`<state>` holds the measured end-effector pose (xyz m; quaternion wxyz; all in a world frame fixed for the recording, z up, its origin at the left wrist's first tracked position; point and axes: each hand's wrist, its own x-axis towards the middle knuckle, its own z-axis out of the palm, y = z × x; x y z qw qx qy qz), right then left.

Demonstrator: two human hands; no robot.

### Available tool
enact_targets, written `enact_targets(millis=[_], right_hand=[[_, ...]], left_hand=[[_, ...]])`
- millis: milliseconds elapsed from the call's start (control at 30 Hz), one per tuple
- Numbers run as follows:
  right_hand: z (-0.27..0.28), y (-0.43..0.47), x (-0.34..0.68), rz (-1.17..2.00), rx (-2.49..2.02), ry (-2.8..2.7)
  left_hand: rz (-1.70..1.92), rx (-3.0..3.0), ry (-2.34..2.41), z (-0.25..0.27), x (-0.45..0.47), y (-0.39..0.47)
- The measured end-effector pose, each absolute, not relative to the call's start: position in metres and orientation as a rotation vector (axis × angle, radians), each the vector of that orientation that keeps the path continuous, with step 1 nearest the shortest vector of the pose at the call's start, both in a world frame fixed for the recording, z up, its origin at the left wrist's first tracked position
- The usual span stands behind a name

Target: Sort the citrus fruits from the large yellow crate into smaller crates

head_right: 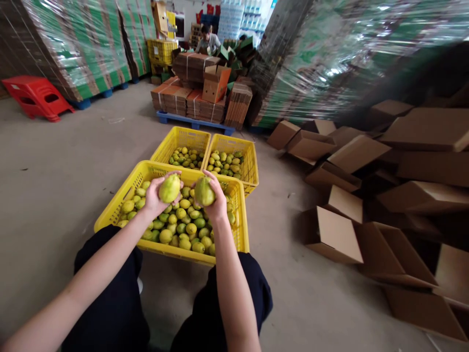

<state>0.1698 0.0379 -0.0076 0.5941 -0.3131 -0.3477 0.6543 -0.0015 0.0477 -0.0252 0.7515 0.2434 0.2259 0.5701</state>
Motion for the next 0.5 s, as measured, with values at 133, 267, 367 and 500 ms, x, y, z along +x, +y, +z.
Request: enact_targets(millis=[133,267,367,500], right_hand=[[-0.014,0.038,0.158,1.692,-0.564,-0.713],[-0.025,0.039,0.142,1.677,-0.473,-0.385],[-0.031,0.041,0.136,1.636,-0.464,-0.200],[-0.033,0.045,0.136,1.604,-0.494,-0.098]], left_hand=[[1.233,0.204,0.412,-0.028,0.005,0.050],[1.352,0.096,0.355,-0.033,0.012,0.051],[1.339,0.126,0.357,-0.036,0.016,0.050],[1.322,0.116,0.377,-0.036,0.019,0.050]])
